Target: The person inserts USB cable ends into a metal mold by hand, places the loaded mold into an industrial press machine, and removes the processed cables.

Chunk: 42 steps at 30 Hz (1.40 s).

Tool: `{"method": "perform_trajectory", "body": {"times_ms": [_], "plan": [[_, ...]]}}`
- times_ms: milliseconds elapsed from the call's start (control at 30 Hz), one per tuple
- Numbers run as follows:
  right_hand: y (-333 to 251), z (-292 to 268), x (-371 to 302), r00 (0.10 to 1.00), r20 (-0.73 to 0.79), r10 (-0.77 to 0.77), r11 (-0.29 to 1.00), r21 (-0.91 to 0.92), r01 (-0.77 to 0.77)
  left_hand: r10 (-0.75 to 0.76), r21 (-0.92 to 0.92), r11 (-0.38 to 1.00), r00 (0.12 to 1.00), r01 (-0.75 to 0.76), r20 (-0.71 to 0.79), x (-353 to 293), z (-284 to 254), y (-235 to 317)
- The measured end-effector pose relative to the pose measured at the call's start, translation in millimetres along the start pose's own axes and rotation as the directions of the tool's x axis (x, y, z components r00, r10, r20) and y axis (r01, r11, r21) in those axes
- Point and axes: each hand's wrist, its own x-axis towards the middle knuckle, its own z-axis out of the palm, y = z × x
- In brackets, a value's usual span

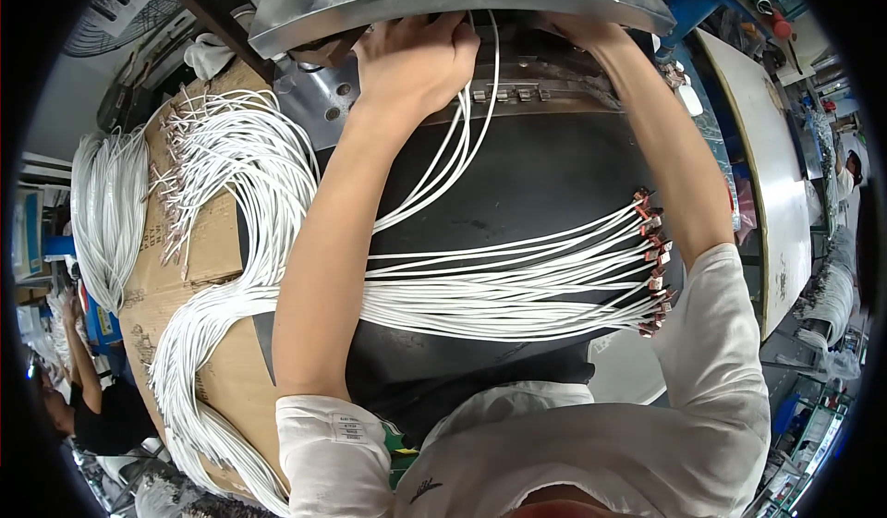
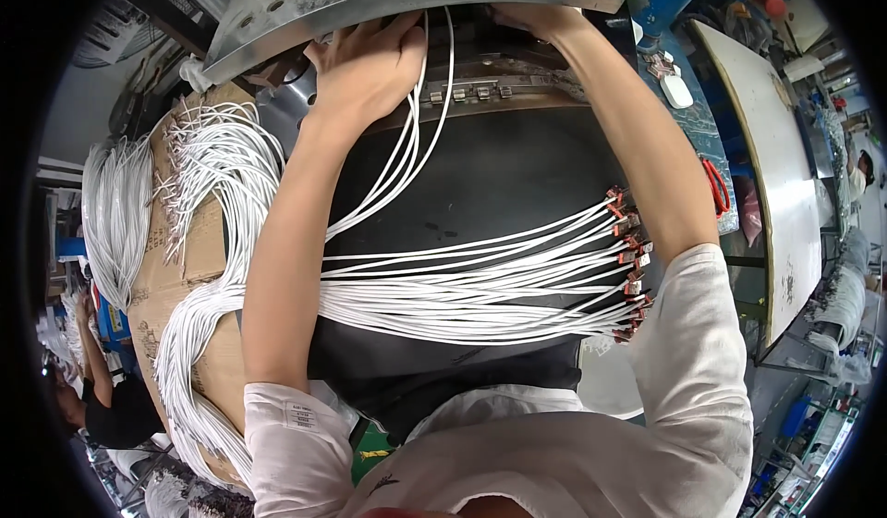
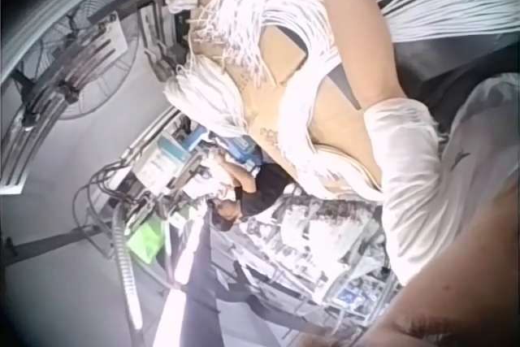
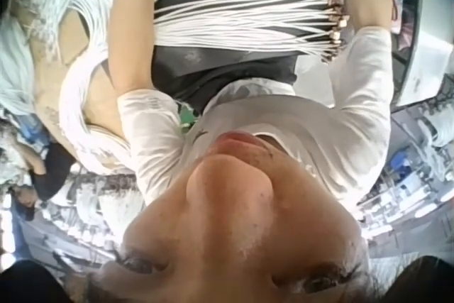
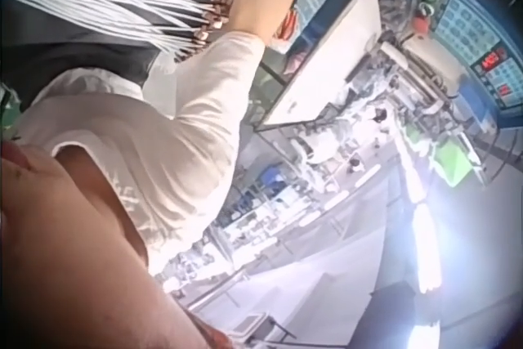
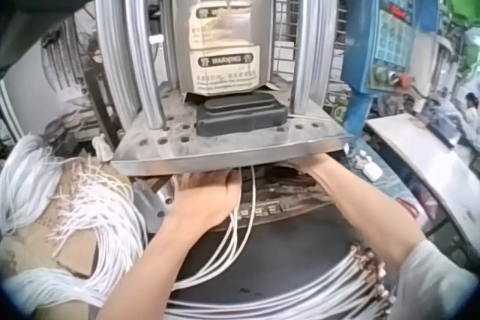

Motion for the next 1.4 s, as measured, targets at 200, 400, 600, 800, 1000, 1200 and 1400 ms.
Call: {"method": "perform_trajectory", "body": {"times_ms": [200,400,600,800,1000,1200,1400], "plan": [[-4,27,-3,0.994,0.083,0.076,0.972,0.217,-0.092,-0.027,-0.01,1.0,0.999,0.027,-0.029,-3,-10,1],[-102,-4,-22,0.99,0.105,-0.098,0.944,-0.305,0.126,0.038,0.027,0.999,0.999,-0.039,0.004,-70,-83,36],[-301,-111,-195,0.326,0.644,-0.692,0.35,0.694,-0.629,0.5,-0.879,-0.142,0.799,0.456,0.334,-263,-139,31],[-323,-86,-436,0.149,0.809,0.569,-0.334,0.393,-0.857,-0.387,-0.587,-0.471,0.443,0.659,0.809,-417,-115,56],[-289,-39,-473,0.339,0.456,0.823,-0.262,0.833,-0.487,-0.711,-0.748,-0.353,0.359,0.561,0.605,-425,-65,45],[-303,-32,-420,0.455,0.517,0.725,-0.306,0.834,-0.46,-0.78,-0.711,-0.36,0.224,0.604,0.585,-420,-61,49],[-290,-29,-422,0.557,0.495,0.666,-0.167,0.828,-0.536,-0.725,-0.613,-0.16,0.329,0.774,0.605,-406,-74,40]]}}
